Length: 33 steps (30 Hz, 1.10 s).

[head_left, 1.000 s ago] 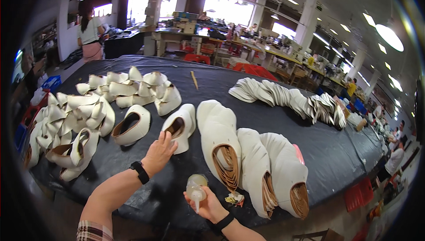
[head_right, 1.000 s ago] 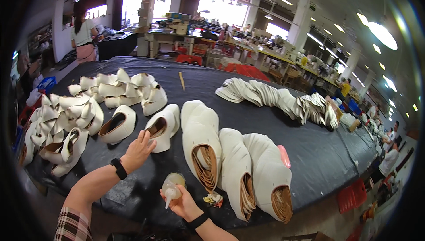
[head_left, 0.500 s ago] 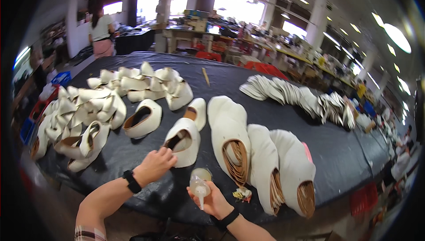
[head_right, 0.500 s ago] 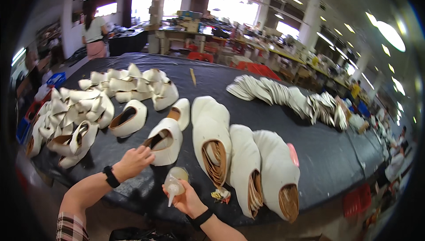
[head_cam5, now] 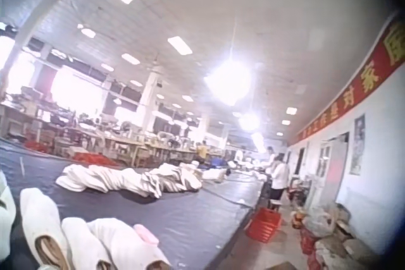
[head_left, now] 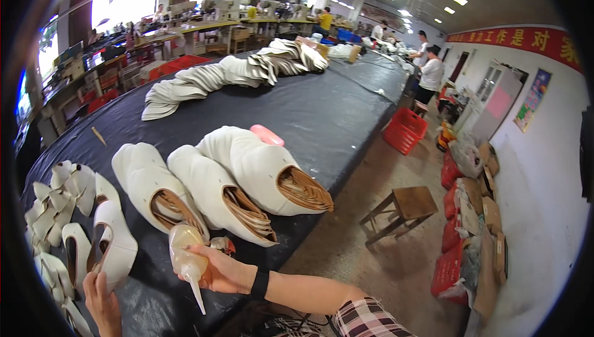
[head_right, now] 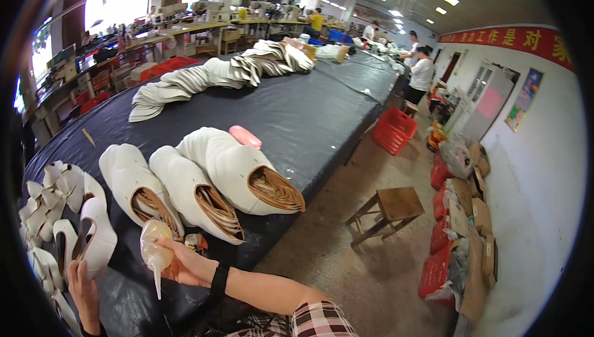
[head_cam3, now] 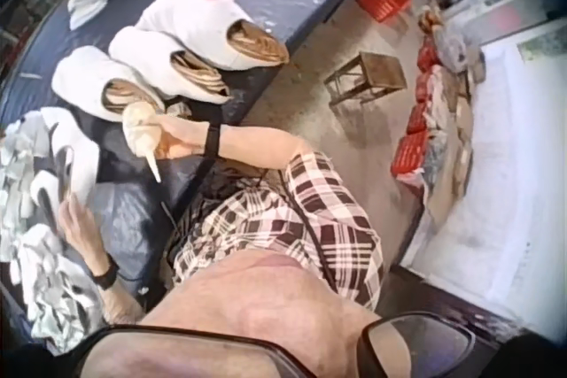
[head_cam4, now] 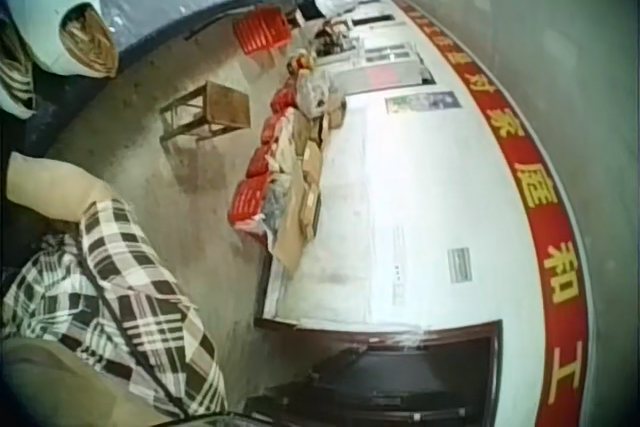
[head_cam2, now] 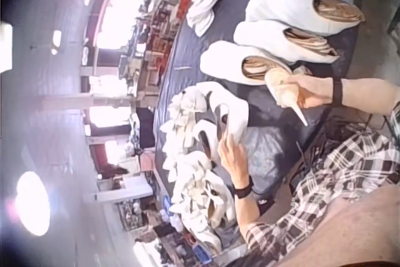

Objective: Applying glue from a squeeze bottle to the heel area of white shoes.

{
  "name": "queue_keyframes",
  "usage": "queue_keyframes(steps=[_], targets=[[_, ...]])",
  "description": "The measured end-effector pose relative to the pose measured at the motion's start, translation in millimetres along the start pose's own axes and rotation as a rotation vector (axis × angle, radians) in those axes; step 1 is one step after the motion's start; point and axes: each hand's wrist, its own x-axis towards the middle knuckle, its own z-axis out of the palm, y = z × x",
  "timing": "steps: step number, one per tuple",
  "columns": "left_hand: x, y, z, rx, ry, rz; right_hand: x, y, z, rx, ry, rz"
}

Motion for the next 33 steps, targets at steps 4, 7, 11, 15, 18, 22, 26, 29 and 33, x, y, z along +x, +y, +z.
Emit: queue_keyframes(steps=[4, 7, 11, 15, 18, 22, 26, 29, 33], targets=[[1, 0, -18, 0.089, 0.120, 0.063, -14, 6, -13, 0.052, 0.073, -0.051], [-1, 8, -42, 0.111, 0.108, 0.144, -16, 15, -18, 0.075, 0.076, -0.080], [-20, 21, -43, 0.162, -0.125, 0.116, -19, 18, -33, 0.131, 0.060, -0.083], [-76, 51, -19, -0.158, -0.524, 0.149, -12, 28, -22, 0.190, 0.038, -0.077], [-80, 61, 12, -0.110, -0.489, 0.077, -8, 22, -25, 0.048, 0.090, -0.060], [-82, 55, 14, -0.278, -0.216, -0.099, 4, 25, -22, 0.125, 0.045, 0.138], [-107, 55, 16, -0.507, -0.063, -0.466, 23, 41, -15, 0.108, 0.095, 0.323], [-131, 58, 25, -0.849, 0.173, -0.771, 39, 64, -19, 0.053, 0.123, 0.461], [-148, 58, 38, -1.150, 0.223, -1.196, 53, 93, -20, -0.033, 0.161, 0.613]])
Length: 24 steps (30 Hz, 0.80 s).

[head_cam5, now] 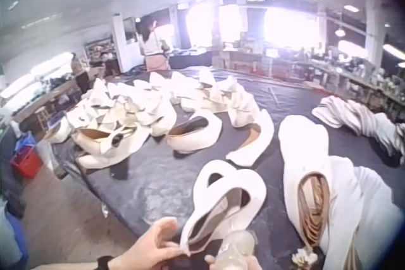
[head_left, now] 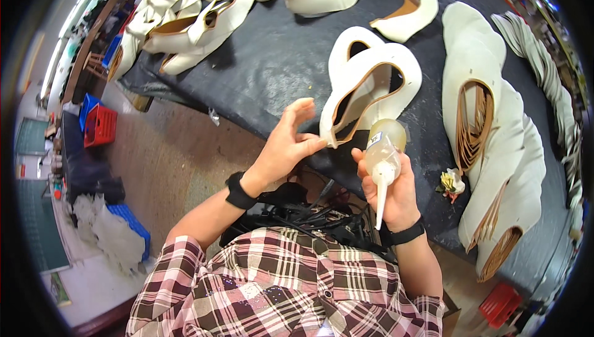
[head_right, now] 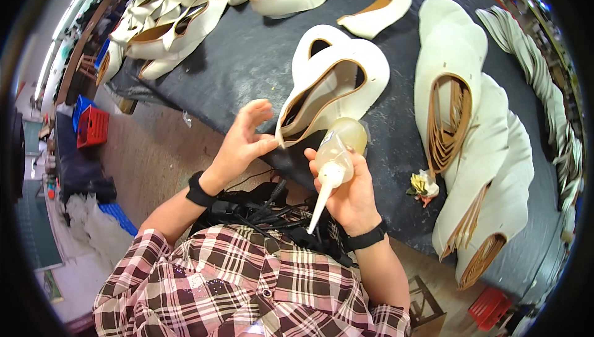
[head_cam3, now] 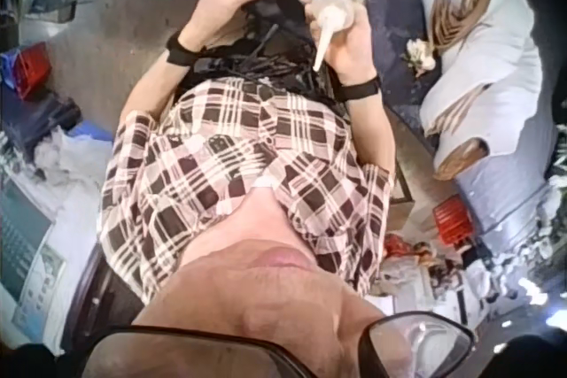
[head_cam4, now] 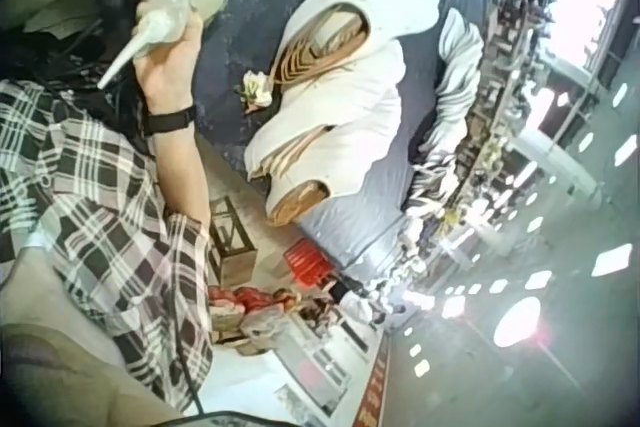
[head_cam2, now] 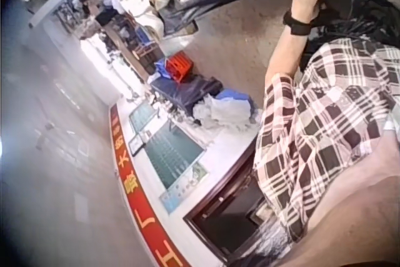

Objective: Applying glue from a squeeze bottle to the heel area of white shoes.

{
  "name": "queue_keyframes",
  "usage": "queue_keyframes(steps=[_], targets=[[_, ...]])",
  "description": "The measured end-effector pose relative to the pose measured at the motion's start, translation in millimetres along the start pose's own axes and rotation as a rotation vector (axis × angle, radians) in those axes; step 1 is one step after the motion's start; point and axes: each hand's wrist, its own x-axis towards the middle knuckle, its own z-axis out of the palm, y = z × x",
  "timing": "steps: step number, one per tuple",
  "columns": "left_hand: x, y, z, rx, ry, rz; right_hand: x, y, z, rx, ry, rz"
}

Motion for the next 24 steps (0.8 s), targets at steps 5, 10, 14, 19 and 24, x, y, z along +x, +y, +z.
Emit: queue_keyframes(steps=[5, 10, 14, 19, 24], targets=[[15, -5, 0, -0.342, -0.189, -0.378, 15, 4, 1, -0.059, -0.018, 0.017], [28, 4, 8, -0.691, -0.234, -0.461, 15, 2, 6, -0.064, -0.020, 0.013], [35, 2, 5, -0.569, -0.129, -0.464, 12, 1, 6, -0.050, -0.030, -0.016], [44, 3, -3, -0.421, -0.057, -0.455, 9, 0, 7, 0.001, -0.024, -0.070], [58, 12, -33, -0.577, -0.061, -0.362, 6, -8, 9, 0.116, -0.045, -0.135]])
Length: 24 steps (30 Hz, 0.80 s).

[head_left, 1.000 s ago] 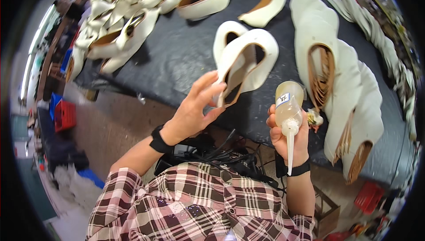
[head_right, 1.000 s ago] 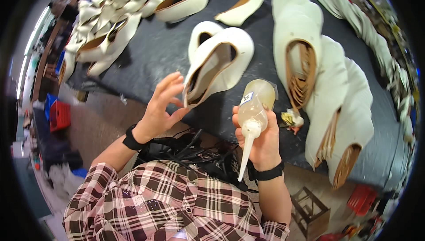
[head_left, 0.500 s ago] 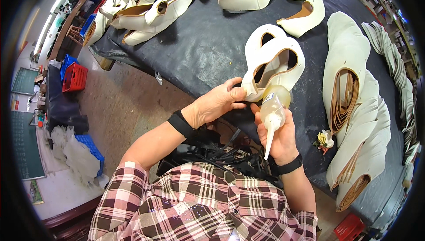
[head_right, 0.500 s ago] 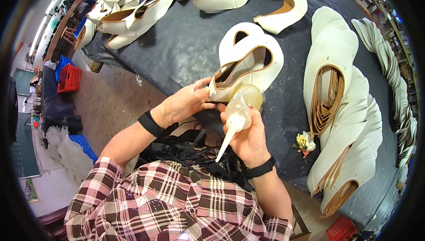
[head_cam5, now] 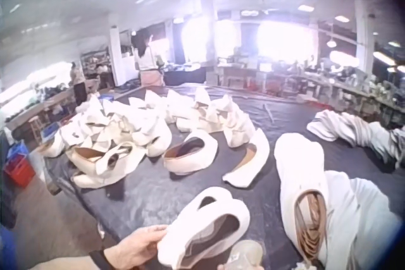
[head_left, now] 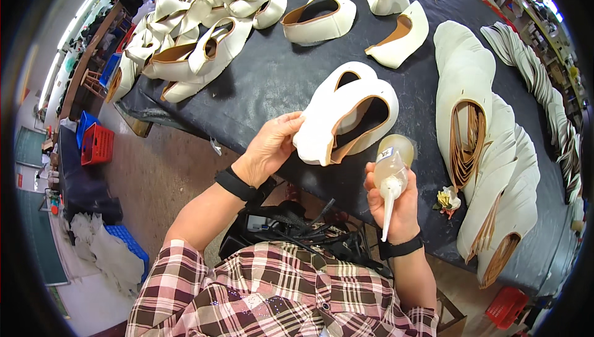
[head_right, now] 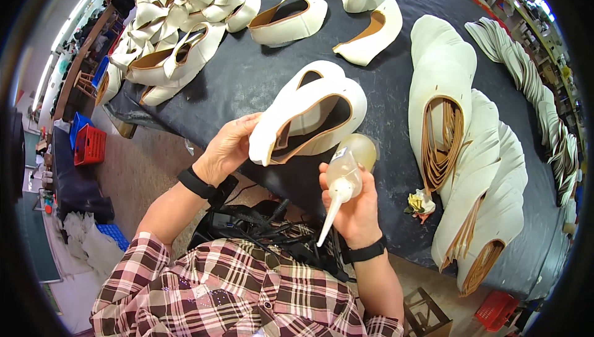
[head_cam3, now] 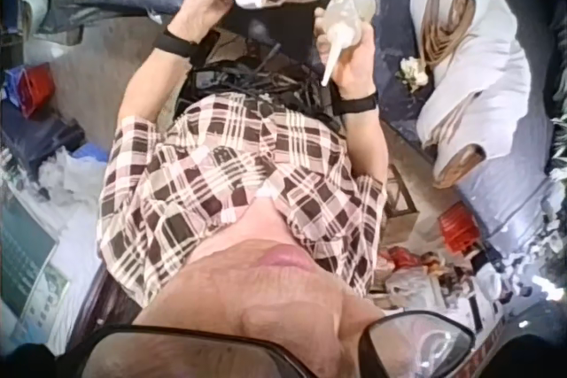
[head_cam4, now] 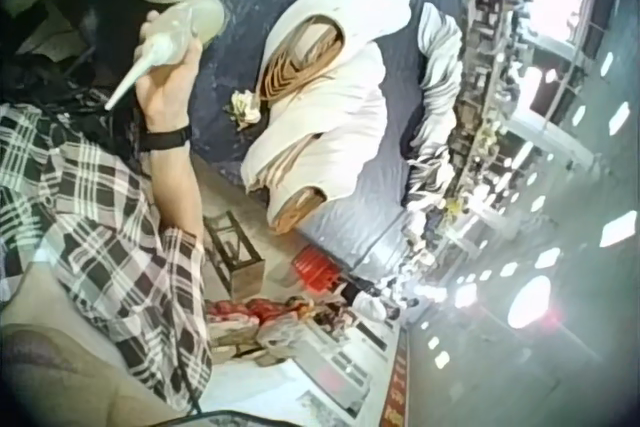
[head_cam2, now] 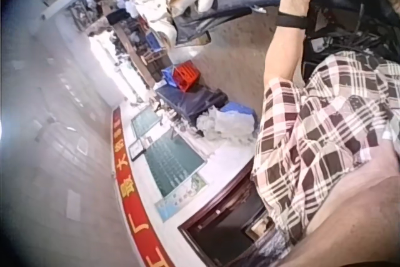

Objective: Applying glue from a squeeze bottle to the heel area of white shoes.

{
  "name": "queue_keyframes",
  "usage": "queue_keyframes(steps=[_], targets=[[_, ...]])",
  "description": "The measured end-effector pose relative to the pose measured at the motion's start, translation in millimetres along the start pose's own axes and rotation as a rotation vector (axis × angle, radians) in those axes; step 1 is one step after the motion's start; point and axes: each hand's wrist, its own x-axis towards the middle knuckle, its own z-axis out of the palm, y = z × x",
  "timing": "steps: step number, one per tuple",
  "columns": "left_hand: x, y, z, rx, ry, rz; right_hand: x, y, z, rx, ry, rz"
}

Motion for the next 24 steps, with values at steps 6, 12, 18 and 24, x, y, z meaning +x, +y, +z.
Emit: queue_keyframes(steps=[6, 12, 18, 24], targets=[[8, 9, -1, -0.332, -0.002, -0.065, 10, 6, 2, 0.003, -0.012, -0.023], [1, 26, -31, -0.316, -0.226, -0.155, 24, -23, 9, 0.047, -0.052, -0.197], [-12, 43, -47, -0.118, 0.006, -0.261, 59, -53, 8, -0.209, 0.017, -0.423], [0, 42, -77, -0.063, -0.085, -0.237, 65, -43, 18, -0.217, 0.075, -0.207]])
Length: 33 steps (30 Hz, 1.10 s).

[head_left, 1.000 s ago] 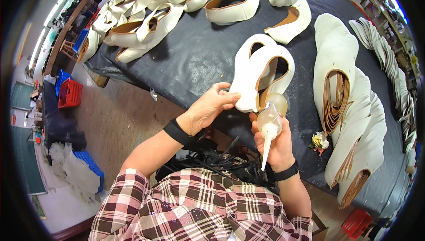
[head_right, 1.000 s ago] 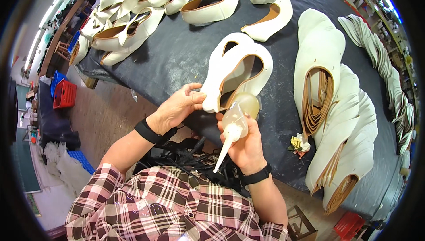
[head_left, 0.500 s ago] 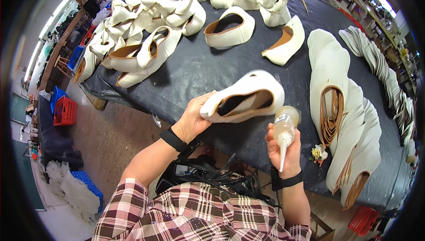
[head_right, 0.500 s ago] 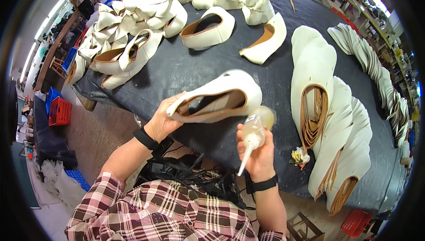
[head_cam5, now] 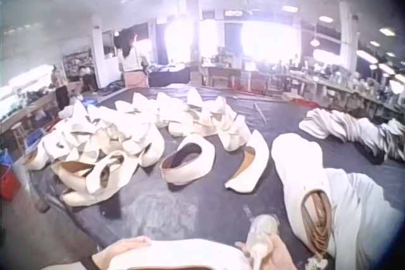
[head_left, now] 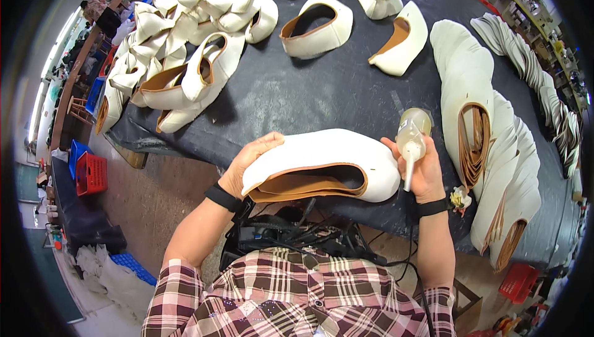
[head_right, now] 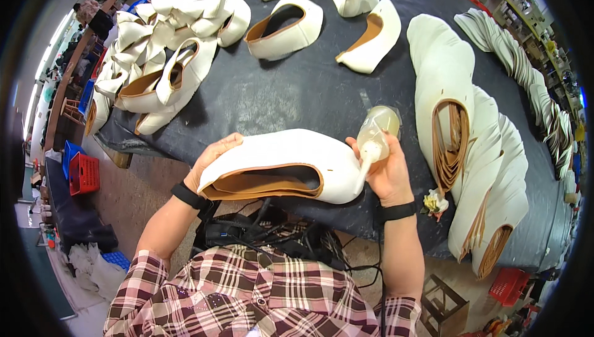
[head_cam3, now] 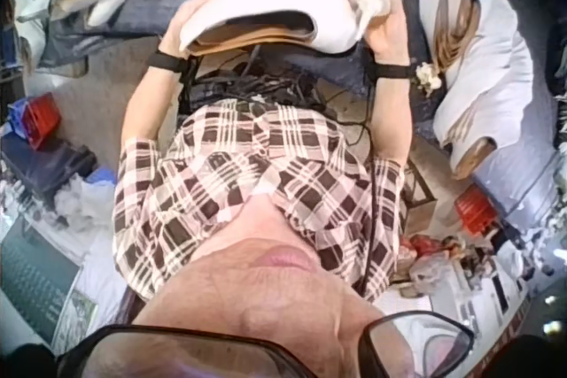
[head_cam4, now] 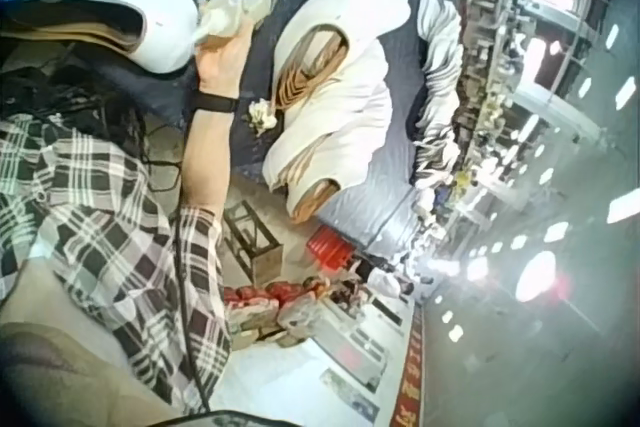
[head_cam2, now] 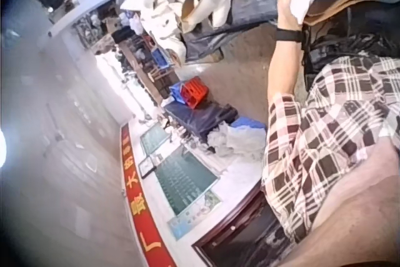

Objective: Applying glue from a squeeze bottle to the heel area of white shoes.

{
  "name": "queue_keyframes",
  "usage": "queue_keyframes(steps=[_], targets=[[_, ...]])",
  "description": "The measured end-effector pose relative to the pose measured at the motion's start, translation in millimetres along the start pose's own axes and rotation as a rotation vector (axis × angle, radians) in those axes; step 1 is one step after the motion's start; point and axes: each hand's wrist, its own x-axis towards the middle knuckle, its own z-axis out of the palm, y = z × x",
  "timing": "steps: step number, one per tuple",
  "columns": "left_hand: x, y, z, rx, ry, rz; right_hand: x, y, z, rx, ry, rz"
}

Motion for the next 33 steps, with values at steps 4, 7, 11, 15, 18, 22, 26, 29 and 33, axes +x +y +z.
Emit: queue_keyframes(steps=[4, 7, 11, 15, 18, 22, 26, 29, 33], targets=[[5, -1, -9, 0.019, 0.031, 0.024, -11, 4, -3, -0.014, 0.022, 0.115], [9, 1, -19, 0.007, -0.017, 0.036, -17, 7, -7, 0.005, 0.051, 0.180], [15, 6, -12, -0.010, 0.005, 0.023, -22, 8, -19, -0.030, 0.045, 0.173], [18, 5, 1, -0.039, 0.144, 0.048, -27, 12, -16, -0.102, 0.028, 0.131], [23, 7, -18, -0.142, 0.120, 0.059, -29, 12, -14, -0.126, -0.003, 0.143], [10, 20, -22, -0.041, 0.034, 0.066, -22, 8, -21, -0.082, 0.152, -0.015], [-8, 22, -10, 0.020, 0.113, 0.070, -15, 6, -25, -0.006, 0.181, -0.116], [-4, 19, -8, 0.125, 0.134, 0.071, -15, 8, -24, -0.016, 0.114, -0.054], [0, 18, 6, 0.112, 0.066, 0.104, -15, 9, -8, -0.088, 0.155, -0.039]])
